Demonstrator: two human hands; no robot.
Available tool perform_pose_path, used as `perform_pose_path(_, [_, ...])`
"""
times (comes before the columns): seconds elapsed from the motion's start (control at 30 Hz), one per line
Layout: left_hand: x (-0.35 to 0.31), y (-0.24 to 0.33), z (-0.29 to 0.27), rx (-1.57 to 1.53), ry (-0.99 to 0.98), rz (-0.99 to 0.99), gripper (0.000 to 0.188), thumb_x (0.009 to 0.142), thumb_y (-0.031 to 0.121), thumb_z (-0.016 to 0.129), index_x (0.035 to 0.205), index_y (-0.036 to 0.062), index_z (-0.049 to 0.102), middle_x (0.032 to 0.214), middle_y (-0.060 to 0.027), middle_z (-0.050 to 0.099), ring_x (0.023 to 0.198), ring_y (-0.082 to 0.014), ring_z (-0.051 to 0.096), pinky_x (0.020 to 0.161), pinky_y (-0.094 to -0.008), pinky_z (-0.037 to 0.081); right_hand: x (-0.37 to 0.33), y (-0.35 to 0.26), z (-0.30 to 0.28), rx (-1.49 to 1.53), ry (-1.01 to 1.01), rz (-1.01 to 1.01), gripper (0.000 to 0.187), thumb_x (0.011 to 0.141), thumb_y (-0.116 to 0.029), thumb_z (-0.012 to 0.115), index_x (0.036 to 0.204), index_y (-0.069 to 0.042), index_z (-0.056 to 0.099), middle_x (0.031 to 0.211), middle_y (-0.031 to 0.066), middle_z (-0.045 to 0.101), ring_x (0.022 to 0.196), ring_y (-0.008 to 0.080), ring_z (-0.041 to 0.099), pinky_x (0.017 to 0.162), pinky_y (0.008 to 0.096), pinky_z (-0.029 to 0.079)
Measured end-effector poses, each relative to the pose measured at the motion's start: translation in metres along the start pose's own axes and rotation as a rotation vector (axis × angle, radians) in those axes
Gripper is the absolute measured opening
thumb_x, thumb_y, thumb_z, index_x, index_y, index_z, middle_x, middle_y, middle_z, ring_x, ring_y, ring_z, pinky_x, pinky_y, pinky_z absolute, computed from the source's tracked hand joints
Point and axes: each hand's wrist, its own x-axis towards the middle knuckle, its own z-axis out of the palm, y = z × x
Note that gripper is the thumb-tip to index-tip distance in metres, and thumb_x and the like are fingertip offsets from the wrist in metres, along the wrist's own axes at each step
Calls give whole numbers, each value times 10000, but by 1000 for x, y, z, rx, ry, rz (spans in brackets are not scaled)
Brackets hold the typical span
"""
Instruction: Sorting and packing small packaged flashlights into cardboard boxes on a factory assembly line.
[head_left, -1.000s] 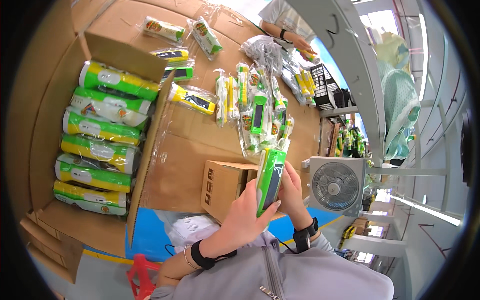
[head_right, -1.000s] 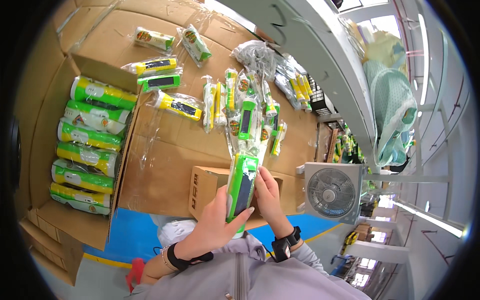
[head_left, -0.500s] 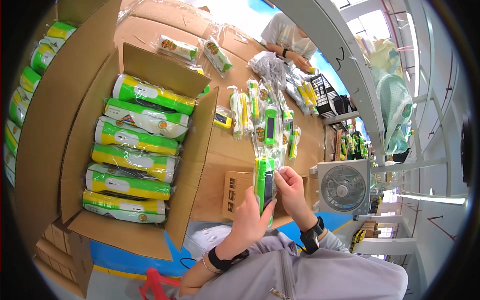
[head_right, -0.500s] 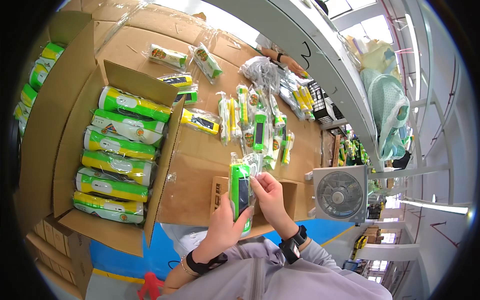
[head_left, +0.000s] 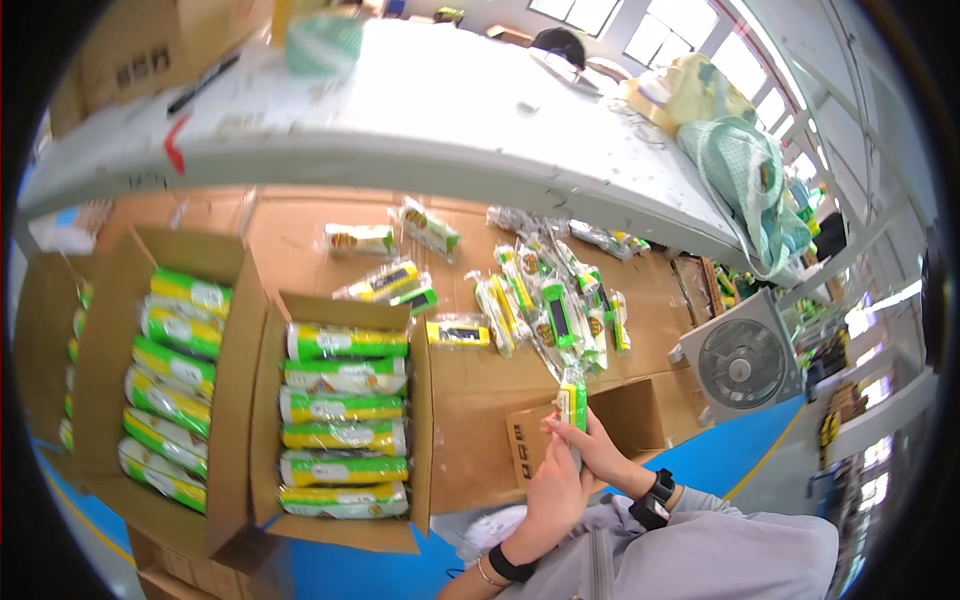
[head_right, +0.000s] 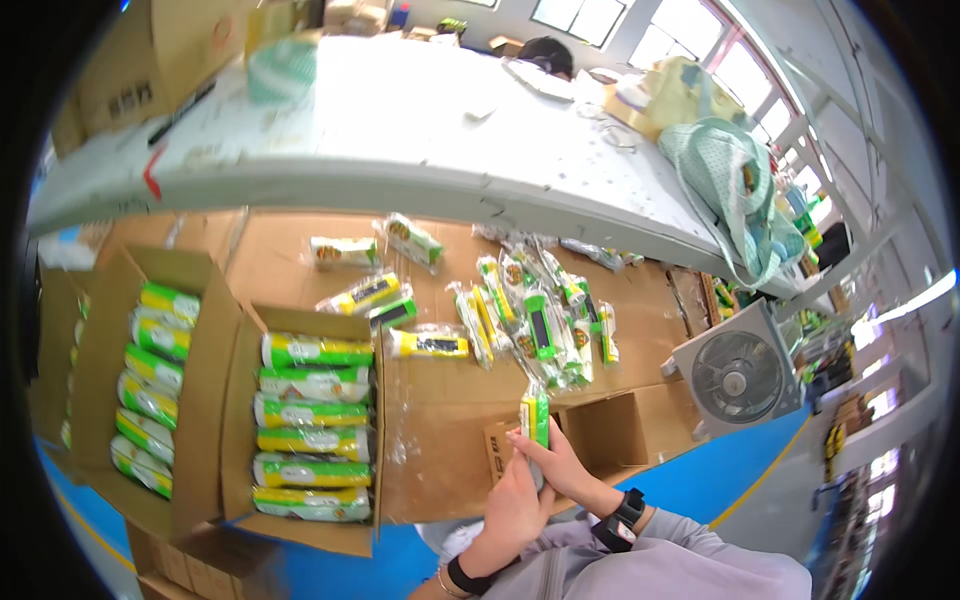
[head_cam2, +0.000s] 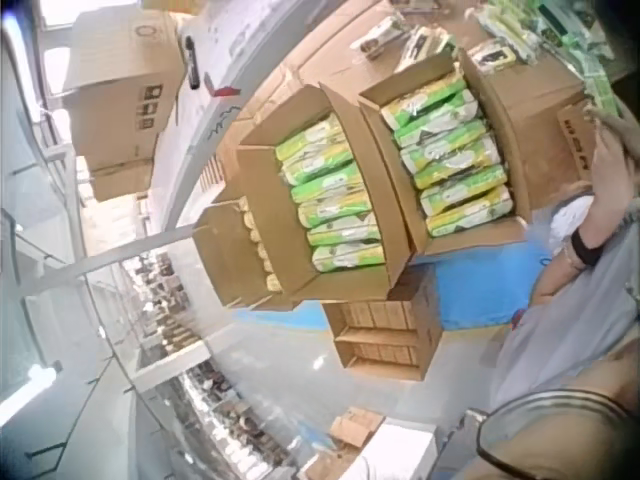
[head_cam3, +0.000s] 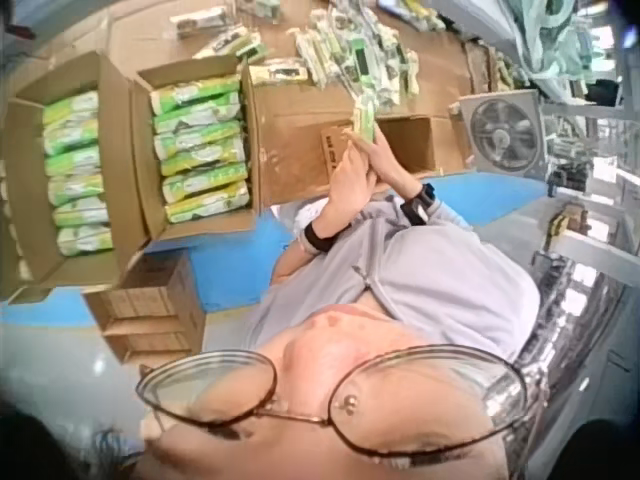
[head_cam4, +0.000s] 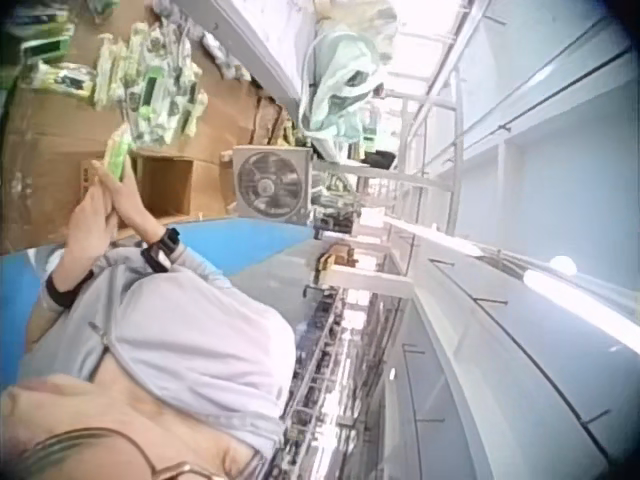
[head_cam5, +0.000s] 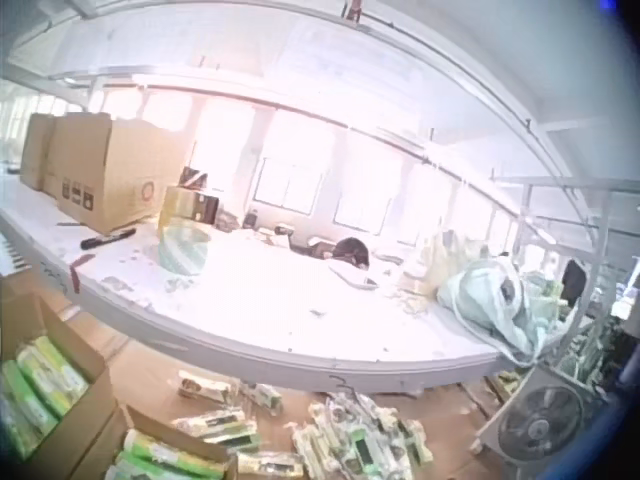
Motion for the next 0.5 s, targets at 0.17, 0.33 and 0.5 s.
perform_pose_path(0.17, [3, 8, -6, -7, -120, 58, 729, 809, 235, 602, 1317, -128, 226, 1106, -332, 498, 927, -453, 556, 745, -474, 476, -6, -9, -8, 71, 17, 27, 351, 867, -244, 620, 1085, -43, 433, 981, 48, 532, 887, 96, 536, 765, 245, 449])
perform_pose_path(0.33, [13, 22, -11, 53, -136, 178, 711, 827, 245, 609, 1314, -127, 250, 1120, -324, 505, 922, -422, 583, 770, -437, 485, -4, -15, -18, 180, 106, -34, 398, 872, -262, 611, 1118, -29, 402, 972, 58, 538, 856, 111, 562, 712, 252, 474])
perform_pose_path(0.5, [23, 19, -9, -157, -299, 98, 663, 844, 216, 628, 1325, -84, 285, 1185, -259, 504, 954, -282, 606, 778, -348, 502, 0, -12, -54, 322, 113, 5, 424, 865, -273, 619, 1145, -23, 421, 904, 41, 572, 805, 107, 575, 676, 244, 485])
